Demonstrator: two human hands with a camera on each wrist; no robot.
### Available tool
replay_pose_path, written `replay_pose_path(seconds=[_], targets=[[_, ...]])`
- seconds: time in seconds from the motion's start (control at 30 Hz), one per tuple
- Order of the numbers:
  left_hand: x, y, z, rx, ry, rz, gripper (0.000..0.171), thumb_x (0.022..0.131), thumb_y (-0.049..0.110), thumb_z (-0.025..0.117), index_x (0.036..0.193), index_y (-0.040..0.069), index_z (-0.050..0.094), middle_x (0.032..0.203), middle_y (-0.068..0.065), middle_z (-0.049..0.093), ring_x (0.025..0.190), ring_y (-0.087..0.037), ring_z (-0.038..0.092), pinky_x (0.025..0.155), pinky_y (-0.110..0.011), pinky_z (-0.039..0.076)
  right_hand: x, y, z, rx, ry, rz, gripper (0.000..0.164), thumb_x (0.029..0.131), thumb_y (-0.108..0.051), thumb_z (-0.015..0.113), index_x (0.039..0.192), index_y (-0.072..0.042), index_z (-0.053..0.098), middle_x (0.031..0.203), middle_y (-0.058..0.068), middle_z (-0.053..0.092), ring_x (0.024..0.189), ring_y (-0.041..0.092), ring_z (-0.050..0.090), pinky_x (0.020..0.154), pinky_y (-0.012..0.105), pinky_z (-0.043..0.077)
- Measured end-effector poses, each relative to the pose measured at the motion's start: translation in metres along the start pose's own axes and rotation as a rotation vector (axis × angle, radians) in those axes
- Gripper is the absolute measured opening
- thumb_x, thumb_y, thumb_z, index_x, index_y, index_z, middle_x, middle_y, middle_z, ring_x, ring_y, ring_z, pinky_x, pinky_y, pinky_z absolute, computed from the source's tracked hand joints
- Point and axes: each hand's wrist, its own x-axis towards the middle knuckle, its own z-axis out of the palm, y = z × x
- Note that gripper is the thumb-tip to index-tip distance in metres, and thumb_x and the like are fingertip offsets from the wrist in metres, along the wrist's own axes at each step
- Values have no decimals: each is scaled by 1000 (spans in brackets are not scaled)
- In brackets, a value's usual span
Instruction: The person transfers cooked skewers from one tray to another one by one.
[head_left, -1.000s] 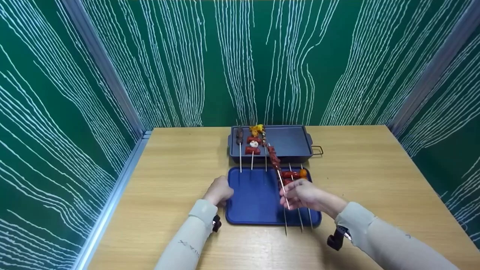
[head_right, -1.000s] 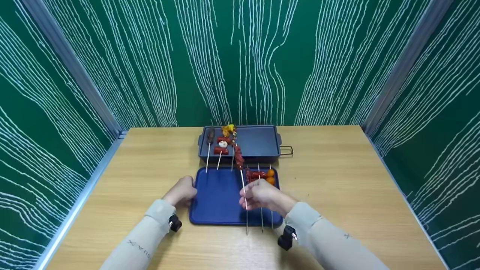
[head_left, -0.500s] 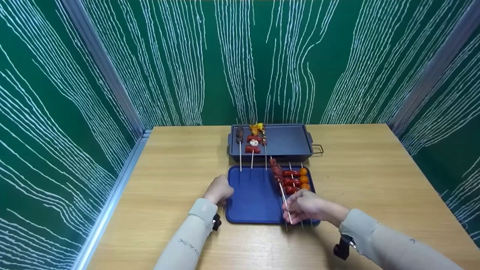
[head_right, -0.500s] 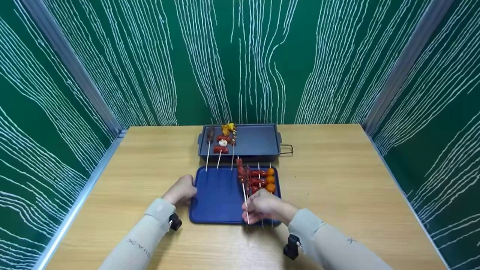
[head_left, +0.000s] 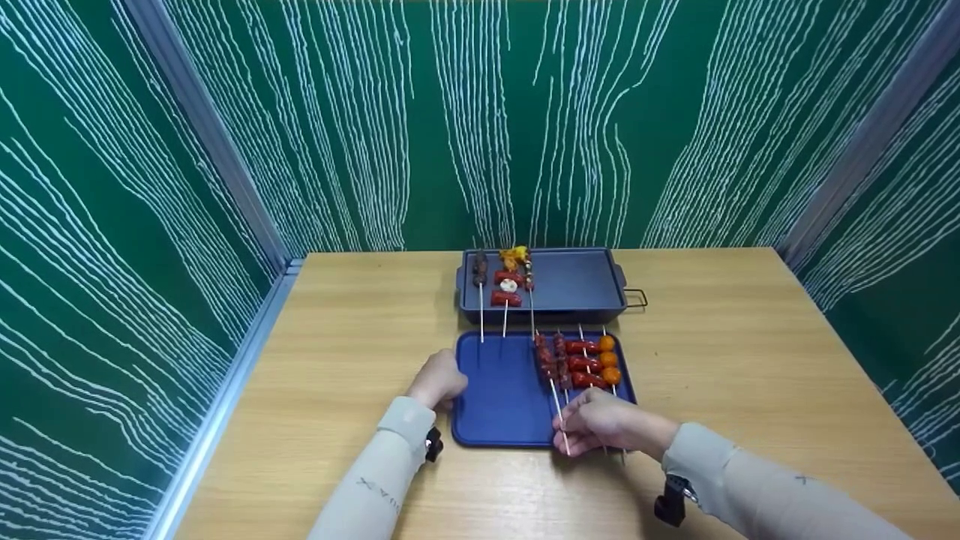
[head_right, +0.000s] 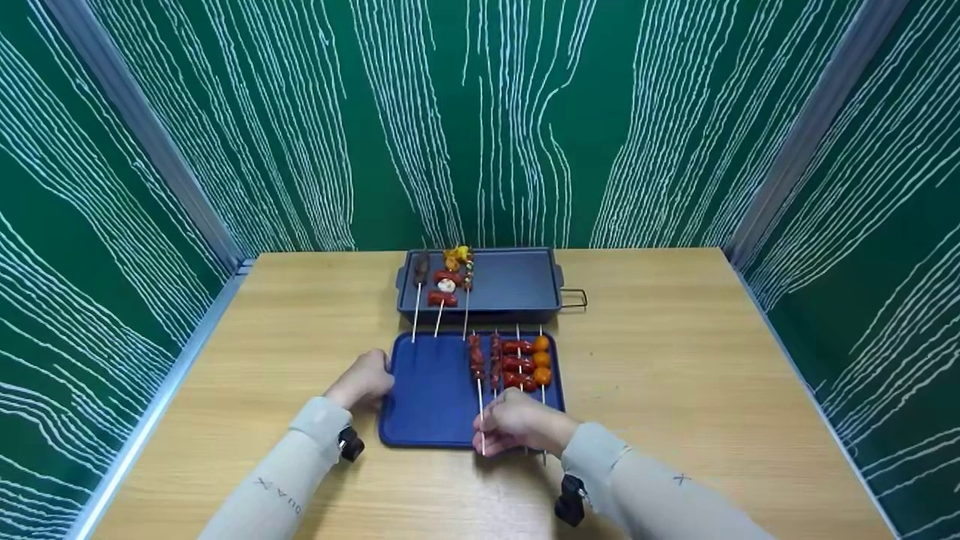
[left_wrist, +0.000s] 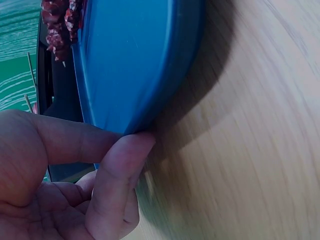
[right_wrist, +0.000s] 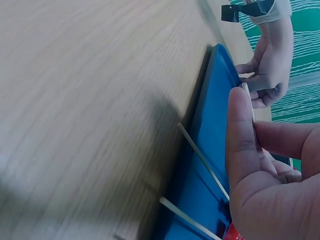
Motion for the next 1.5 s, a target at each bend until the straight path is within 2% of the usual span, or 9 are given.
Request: replay_pose_path(seconds=[0.2,0.37,0.47,0.6,0.67,0.93,1.2,1.4,1.5], targets=[[0,1,0,7,-2,-4,27,85,-8,51,108,-6,66,99,-25,70,44,-21,60,35,-32,53,6,2,3,14,40,26,16,104,6,52,109,12,66,83,13,76,71,17,74,68,28,69],[10,-9,2,-21,-27,23,25,82,-7,51,103,-4,64,91,-25,69,43,-23,61,35,-36,55,10,2,3,22,80,37,16,105,6,51,107,10,66,82,12,76,70,17,73,67,27,68],[24,-19,8,-12,-46,23,25,82,-6,52,103,-1,63,88,-22,70,43,-24,64,38,-38,58,12,1,4,36,101,40,16,103,7,51,106,9,66,80,12,75,69,16,71,66,27,67],[50,-43,22,10,-49,47,23,82,-3,52,102,2,63,84,-18,68,42,-22,65,38,-38,59,16,-1,5,54,134,53,15,102,8,52,105,10,66,79,12,75,65,16,71,64,26,67],[54,-47,23,8,-52,48,22,82,-3,52,101,2,62,83,-17,68,42,-21,65,38,-38,60,18,-2,6,47,151,56,14,102,8,53,105,10,66,78,12,75,64,15,70,63,26,67],[40,-33,15,-21,-52,25,23,82,-4,52,102,-1,63,85,-21,69,43,-24,65,37,-40,59,23,-1,8,-69,204,79,15,102,3,58,98,9,71,77,12,75,60,15,69,62,29,68],[45,-40,20,-3,-39,41,24,82,-4,52,102,-1,64,88,-22,70,46,-24,65,37,-38,58,25,-5,15,-167,304,91,11,95,6,66,85,5,72,69,11,70,55,17,69,57,31,68],[38,-32,15,-17,-48,5,21,85,-4,52,102,-2,65,84,-20,69,45,-23,64,38,-38,58,29,-4,14,-159,313,82,17,91,5,70,75,1,69,61,9,68,50,14,66,50,27,64],[27,-22,10,-29,-45,3,19,85,-6,52,99,-3,64,80,-21,67,44,-24,62,36,-37,56,29,-4,14,-147,302,73,15,90,5,69,75,2,68,60,8,68,49,14,66,49,27,63]])
